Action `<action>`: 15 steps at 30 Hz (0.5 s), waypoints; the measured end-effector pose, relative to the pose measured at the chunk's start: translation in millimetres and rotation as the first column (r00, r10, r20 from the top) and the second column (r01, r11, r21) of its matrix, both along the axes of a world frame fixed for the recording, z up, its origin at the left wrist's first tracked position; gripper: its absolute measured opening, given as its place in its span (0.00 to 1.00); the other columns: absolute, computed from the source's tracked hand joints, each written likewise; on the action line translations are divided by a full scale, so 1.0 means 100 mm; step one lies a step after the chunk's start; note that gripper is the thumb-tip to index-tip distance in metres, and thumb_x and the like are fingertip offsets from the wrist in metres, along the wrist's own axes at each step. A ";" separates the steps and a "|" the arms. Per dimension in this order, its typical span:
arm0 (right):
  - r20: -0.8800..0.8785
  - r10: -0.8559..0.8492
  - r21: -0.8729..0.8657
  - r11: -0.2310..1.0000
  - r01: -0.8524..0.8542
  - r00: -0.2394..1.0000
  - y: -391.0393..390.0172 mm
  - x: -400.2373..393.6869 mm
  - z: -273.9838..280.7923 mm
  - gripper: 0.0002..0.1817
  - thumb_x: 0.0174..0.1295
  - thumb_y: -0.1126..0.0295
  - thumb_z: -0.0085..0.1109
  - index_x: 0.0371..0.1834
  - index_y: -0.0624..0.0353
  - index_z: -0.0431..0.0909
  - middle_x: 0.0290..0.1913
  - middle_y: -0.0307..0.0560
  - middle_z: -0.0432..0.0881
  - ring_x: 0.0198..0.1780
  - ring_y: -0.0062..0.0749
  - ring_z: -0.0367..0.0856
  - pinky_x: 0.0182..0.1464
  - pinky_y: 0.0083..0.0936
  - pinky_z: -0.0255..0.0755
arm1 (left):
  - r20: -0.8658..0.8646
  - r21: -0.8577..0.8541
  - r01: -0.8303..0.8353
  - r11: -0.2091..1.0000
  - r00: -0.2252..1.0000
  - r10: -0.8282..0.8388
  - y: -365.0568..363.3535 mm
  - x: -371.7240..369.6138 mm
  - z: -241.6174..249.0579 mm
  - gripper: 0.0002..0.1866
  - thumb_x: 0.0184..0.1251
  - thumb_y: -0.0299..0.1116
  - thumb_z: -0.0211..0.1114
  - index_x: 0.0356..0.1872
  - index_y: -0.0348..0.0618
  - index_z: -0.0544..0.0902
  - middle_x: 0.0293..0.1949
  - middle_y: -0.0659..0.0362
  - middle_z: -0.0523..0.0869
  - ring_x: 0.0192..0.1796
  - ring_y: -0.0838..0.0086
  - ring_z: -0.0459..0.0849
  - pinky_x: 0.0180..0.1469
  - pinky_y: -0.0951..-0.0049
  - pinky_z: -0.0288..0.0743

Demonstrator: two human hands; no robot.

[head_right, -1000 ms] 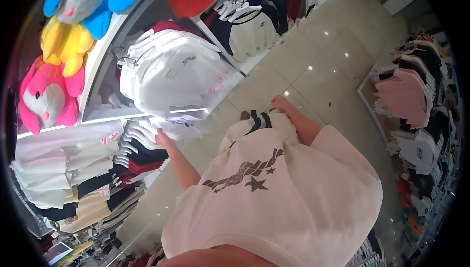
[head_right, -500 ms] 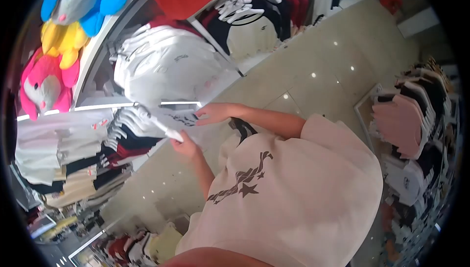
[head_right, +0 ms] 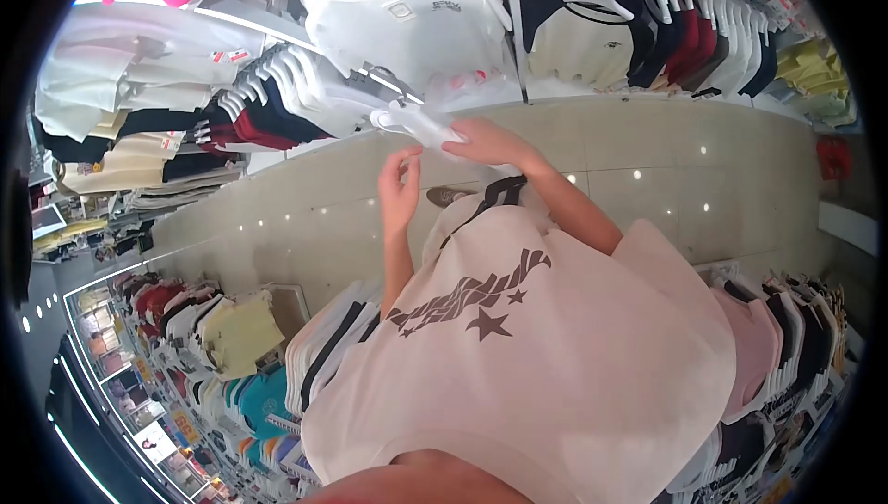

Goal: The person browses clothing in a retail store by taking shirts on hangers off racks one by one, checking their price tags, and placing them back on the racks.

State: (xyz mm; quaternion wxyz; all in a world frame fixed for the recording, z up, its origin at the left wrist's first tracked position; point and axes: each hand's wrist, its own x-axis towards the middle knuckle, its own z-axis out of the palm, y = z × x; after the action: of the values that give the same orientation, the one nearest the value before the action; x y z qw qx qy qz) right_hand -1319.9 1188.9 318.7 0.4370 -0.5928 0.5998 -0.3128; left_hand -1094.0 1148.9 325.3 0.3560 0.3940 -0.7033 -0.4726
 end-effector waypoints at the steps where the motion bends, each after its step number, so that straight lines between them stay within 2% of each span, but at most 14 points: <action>1: -0.003 0.045 0.019 0.999 -0.044 0.999 0.04 -0.02 0.11 0.23 0.67 0.52 0.61 0.43 0.68 0.80 0.35 0.57 0.83 0.36 0.44 0.79 0.43 0.38 0.72 | 0.019 -0.046 0.033 0.998 0.999 -0.032 -0.08 0.02 -0.02 0.07 0.73 0.26 0.62 0.45 0.34 0.84 0.44 0.53 0.87 0.48 0.68 0.86 0.48 0.69 0.79; 2: -0.006 0.086 0.041 0.995 -0.086 0.996 0.07 -0.01 0.17 0.24 0.66 0.51 0.61 0.41 0.68 0.79 0.36 0.60 0.83 0.36 0.49 0.79 0.43 0.40 0.72 | 0.037 -0.089 0.069 0.994 0.997 -0.066 -0.14 0.04 -0.03 0.07 0.73 0.27 0.62 0.44 0.34 0.84 0.44 0.52 0.87 0.47 0.66 0.86 0.48 0.69 0.79; 5: 0.044 0.122 -0.025 0.992 -0.121 0.992 0.14 0.02 0.26 0.23 0.65 0.51 0.62 0.44 0.65 0.81 0.34 0.60 0.83 0.34 0.51 0.79 0.41 0.41 0.72 | 0.297 -0.098 0.148 0.984 0.948 -0.112 -0.21 0.08 -0.06 0.08 0.72 0.28 0.63 0.41 0.33 0.84 0.43 0.49 0.87 0.44 0.59 0.84 0.46 0.66 0.78; 8: 0.018 0.100 -0.028 0.995 -0.099 0.995 0.16 0.05 0.22 0.22 0.65 0.52 0.63 0.46 0.63 0.82 0.33 0.59 0.84 0.34 0.54 0.79 0.40 0.42 0.72 | 0.418 -0.031 0.201 0.979 0.893 -0.170 -0.27 0.07 -0.14 0.07 0.69 0.28 0.65 0.42 0.35 0.83 0.42 0.48 0.85 0.44 0.55 0.83 0.45 0.64 0.76; 11: -0.034 0.035 -0.028 0.999 -0.036 0.999 0.17 0.08 0.25 0.21 0.64 0.54 0.64 0.46 0.63 0.82 0.33 0.60 0.84 0.34 0.56 0.80 0.41 0.43 0.72 | 0.290 -0.296 0.062 0.953 0.957 0.027 -0.21 -0.05 -0.09 0.09 0.63 0.28 0.70 0.43 0.38 0.83 0.42 0.51 0.82 0.44 0.57 0.82 0.45 0.64 0.76; 14: -0.021 -0.020 -0.057 0.998 0.019 1.000 0.15 0.05 0.32 0.21 0.64 0.54 0.64 0.45 0.63 0.82 0.33 0.60 0.83 0.35 0.57 0.80 0.41 0.43 0.72 | 0.179 -0.521 -0.003 0.853 0.977 0.113 -0.17 -0.11 -0.02 0.14 0.56 0.27 0.75 0.43 0.40 0.82 0.42 0.53 0.80 0.42 0.59 0.81 0.44 0.64 0.76; 15: -0.006 -0.035 -0.069 0.997 0.034 0.999 0.15 0.04 0.33 0.21 0.64 0.54 0.64 0.45 0.63 0.82 0.33 0.60 0.83 0.35 0.57 0.80 0.41 0.43 0.73 | 0.135 -0.534 -0.053 0.844 0.980 0.147 -0.13 -0.13 0.01 0.14 0.55 0.26 0.76 0.42 0.40 0.82 0.42 0.53 0.80 0.42 0.59 0.81 0.45 0.63 0.76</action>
State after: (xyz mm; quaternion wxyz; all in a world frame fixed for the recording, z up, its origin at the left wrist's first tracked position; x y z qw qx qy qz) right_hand -1315.8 1204.2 352.1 0.4086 -0.5983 0.6003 -0.3387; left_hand -1107.3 1135.9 326.2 0.4132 0.3562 -0.8122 -0.2066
